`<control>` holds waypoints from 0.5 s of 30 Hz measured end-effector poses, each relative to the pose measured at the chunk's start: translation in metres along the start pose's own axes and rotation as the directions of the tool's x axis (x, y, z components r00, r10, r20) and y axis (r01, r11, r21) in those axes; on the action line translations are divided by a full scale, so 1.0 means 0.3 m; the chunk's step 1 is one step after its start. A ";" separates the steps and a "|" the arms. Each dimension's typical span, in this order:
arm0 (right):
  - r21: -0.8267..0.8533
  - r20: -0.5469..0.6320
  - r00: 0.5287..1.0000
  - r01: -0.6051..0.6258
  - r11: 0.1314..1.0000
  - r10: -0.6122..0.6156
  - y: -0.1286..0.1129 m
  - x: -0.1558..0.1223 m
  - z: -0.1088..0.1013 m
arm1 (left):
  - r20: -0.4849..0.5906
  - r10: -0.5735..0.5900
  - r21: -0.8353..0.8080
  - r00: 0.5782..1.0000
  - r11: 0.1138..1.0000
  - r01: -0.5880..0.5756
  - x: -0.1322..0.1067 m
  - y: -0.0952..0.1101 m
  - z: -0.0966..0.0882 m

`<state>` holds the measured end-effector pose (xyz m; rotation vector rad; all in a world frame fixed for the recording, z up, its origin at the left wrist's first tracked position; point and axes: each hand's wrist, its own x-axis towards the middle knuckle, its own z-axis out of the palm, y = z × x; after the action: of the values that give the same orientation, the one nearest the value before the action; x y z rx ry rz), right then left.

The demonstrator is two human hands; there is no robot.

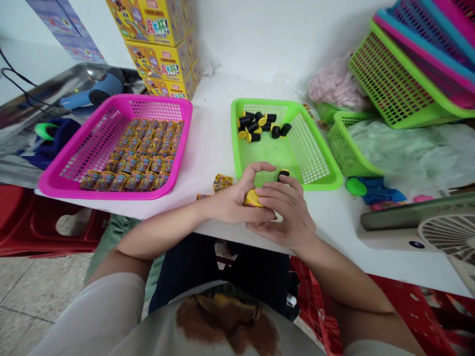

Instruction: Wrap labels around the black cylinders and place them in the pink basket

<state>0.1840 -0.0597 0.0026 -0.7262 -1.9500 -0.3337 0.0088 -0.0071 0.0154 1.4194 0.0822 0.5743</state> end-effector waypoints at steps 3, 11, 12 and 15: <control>-0.059 -0.027 0.999 0.039 0.997 -0.040 0.005 -0.007 -0.008 | 0.001 0.089 0.041 0.996 0.995 -0.089 0.004 -0.005 0.002; -0.182 -0.010 0.992 0.120 0.976 -0.124 0.040 -0.034 -0.008 | -0.270 0.192 0.404 0.943 0.912 -0.071 0.015 -0.050 0.030; -0.197 -0.008 0.994 0.106 0.975 -0.110 0.043 -0.038 -0.005 | -0.287 0.204 0.447 0.936 0.893 -0.057 0.016 -0.053 0.033; -0.204 -0.027 0.997 0.061 0.977 -0.068 0.053 -0.042 0.002 | -0.353 0.303 0.621 0.885 0.784 -0.021 -0.002 -0.026 0.053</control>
<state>0.1975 -0.0513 -0.0099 -0.7840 -1.9285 -0.5881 0.0170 -0.0222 0.0106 1.9065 0.5508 1.0830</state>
